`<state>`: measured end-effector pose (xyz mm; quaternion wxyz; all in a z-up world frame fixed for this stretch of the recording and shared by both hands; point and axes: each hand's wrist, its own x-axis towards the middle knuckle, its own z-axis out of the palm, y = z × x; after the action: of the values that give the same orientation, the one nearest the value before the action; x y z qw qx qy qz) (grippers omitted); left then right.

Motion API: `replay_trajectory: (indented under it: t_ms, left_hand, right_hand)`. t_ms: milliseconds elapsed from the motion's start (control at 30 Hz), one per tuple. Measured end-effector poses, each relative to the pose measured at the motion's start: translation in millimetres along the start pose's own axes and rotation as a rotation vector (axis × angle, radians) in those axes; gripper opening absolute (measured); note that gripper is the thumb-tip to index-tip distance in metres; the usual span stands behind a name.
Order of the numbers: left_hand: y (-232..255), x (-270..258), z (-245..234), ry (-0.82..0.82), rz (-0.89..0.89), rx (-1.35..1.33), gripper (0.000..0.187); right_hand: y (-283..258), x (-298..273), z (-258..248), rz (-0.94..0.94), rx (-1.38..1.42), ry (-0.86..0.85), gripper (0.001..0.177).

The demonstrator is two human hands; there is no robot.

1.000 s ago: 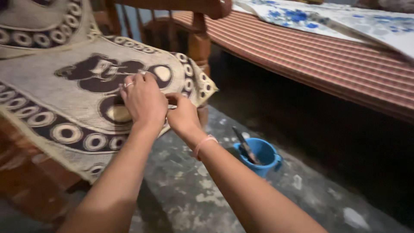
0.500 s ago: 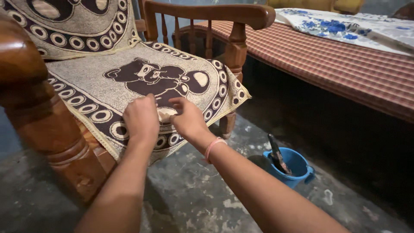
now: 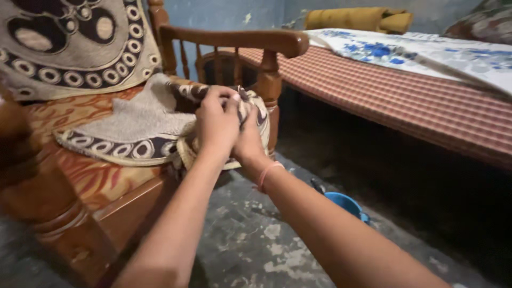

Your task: The person removes a patterned cushion from a wooden chair and places it on a nearby bed. They then dip a brush into a blue bucket of water and scrub the wooden frame of the chair, focusing on the legs and seat frame. The person repeatedly dips the brush into the water and continues scrubbing the chair's wooden surfaces.

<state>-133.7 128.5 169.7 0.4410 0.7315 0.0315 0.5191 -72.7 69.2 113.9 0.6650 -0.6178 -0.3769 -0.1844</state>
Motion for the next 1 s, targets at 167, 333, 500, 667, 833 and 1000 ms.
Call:
replay_trajectory:
  t_ms: [167,333,500,667,833,1000]
  left_hand:
    - [17.8,-9.4,20.5,-0.207,0.035,-0.163,0.037]
    - [15.3,-11.9,-10.5,-0.236,0.249,0.198,0.104]
    - [16.4,-7.4,-41.7,-0.461,-0.226,0.711,0.128]
    - [23.3,-6.9,-12.9,-0.26,-0.521,0.648,0.091]
    - [32.9,21.9,24.5,0.004,-0.665,-0.12,0.056]
    - [84.4,56.2,59.3,-0.134,-0.554,-0.702,0.025]
  right_hand:
    - [-38.8,11.2,-48.5,0.455,0.192,0.124,0.027]
    - [-61.4,24.5,-75.9,0.311,0.387,0.107,0.029]
    - [-100.6,42.4,-107.0,0.449,0.527,0.015,0.027]
    - [-126.8,43.9,-128.3,0.525,0.345,-0.021,0.026]
    - [-129.3,41.6,-163.0,0.577,0.138,0.061,0.026]
    - [-103.6,53.8,-201.3,0.085,-0.062,-0.2,0.05]
